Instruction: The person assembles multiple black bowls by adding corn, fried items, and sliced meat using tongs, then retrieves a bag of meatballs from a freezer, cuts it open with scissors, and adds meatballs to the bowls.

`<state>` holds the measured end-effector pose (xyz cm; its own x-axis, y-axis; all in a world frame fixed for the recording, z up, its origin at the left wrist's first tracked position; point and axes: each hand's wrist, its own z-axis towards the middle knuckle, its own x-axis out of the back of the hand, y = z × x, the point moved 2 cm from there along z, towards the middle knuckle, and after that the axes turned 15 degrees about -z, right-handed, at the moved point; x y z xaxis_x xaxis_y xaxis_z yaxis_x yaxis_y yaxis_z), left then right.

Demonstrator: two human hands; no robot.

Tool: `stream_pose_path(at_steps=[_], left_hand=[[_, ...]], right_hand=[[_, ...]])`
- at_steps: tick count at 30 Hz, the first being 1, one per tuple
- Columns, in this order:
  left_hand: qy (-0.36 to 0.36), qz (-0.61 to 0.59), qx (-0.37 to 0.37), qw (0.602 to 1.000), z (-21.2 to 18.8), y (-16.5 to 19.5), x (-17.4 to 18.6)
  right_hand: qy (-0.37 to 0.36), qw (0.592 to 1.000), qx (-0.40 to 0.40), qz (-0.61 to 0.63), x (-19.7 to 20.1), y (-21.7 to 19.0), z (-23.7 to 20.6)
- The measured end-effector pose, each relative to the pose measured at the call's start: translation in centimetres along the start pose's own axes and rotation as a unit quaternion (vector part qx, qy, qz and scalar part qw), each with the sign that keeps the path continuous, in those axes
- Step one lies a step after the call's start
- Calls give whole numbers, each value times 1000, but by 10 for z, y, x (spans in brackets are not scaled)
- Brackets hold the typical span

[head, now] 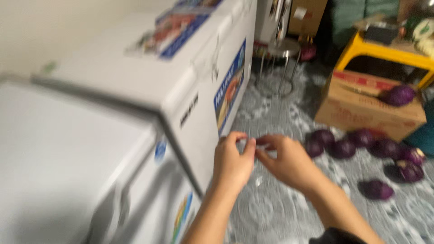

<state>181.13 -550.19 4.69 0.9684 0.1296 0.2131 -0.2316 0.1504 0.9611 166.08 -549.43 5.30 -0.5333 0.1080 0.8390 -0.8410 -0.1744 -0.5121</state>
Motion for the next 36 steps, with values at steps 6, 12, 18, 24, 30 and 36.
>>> stream_pose_path(at_steps=[6,12,18,24,30,36], left_hand=[[12,29,-35,999,165,-13,-57],[99,1,75,992,306,-37,-89],[242,68,110,962,411,-80,-104],[300,139,174,928,443,-128,-86],[435,-287,255,815,448,-140,-111],[590,-446,175,649,497,-125,-138]], right_hand=[[26,1000,6,-4,5,45,170],[-7,997,71,14,-14,83,334],[43,966,243,-76,-27,89,469],[-175,953,202,-146,-56,93,578],[-408,836,-109,350,-113,113,639],[-425,751,-269,428,-133,127,659]])
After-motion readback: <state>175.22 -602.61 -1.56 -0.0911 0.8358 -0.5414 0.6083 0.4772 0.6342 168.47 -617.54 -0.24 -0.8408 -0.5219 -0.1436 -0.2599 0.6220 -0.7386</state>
